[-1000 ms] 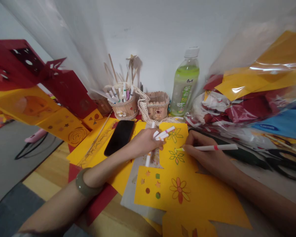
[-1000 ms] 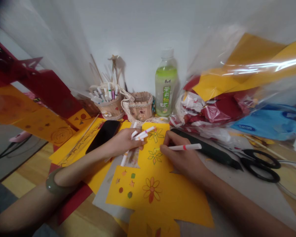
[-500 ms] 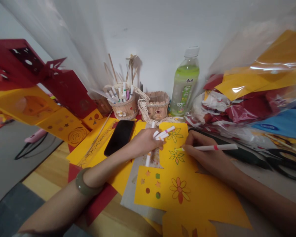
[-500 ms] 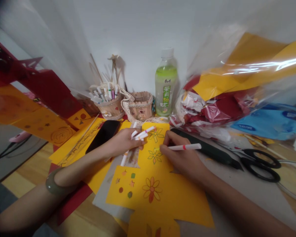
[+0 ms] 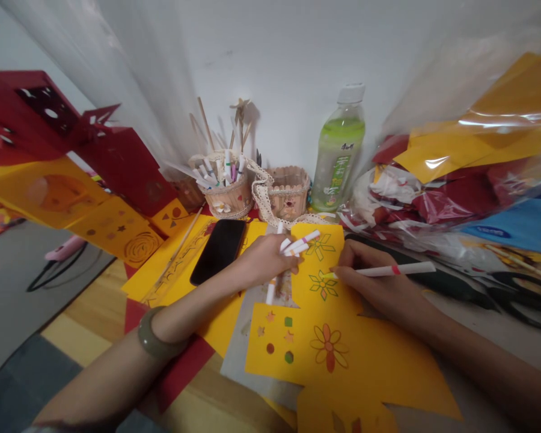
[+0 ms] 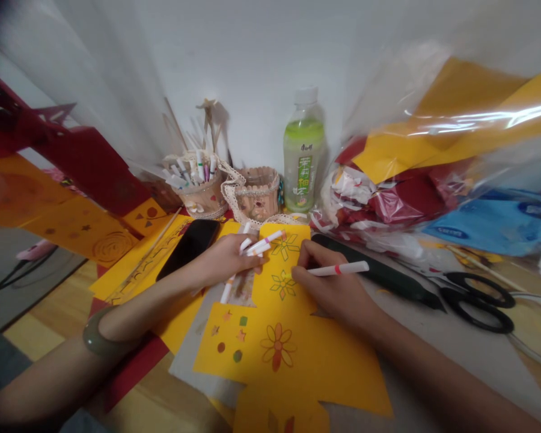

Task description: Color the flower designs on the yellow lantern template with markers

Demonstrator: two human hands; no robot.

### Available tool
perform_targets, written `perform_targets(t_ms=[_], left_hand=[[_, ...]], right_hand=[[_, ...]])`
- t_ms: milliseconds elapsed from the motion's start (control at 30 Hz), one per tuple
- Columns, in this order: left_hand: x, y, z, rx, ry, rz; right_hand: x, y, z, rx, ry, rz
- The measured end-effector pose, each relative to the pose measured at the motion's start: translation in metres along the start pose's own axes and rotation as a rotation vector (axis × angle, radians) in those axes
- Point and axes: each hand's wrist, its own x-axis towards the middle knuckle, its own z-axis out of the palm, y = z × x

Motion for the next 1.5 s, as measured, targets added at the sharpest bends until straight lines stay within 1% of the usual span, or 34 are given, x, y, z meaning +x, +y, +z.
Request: perform_targets(t_ms=[167,300,567,833,1000,1133,1500], left_hand=[[0.0001,0.0007,-0.0004,0.001,0.007,0.001],[0.0003,0.0001,-0.0003,-0.002,0.006,0.002],[0.0000,-0.0002,0.0000,-0.008,0.003,0.007],[-0.0001,-0.0002,-0.0002,0.003,0.020,0.018],[0.0011,-0.0021,0.0006,0.005,0.018,0.013],[0.0009,-0.0022,0.0010,-0.003,0.019,0.011],[0.0009,-0.0029,0.0009,-0.003,0.023,0.014]], right_hand=[[0.0000,0.0003,0.0002,0.016,-0.012,-0.006],[0.0005,0.0008,0.0000,0.002,0.014,-0.021],[0.0009,0.0006,0.0007,0.005,0.015,-0.013],[0.0023,0.0065,0.0007,0.012,0.027,-0.052],[0.0010,0.0068,-0.0002,0.018,0.016,-0.028],[0.0017,0.0057,0.0001,0.000,0.039,-0.048],[0.0028,0.0062,0.0002,-0.003,0.031,-0.053]])
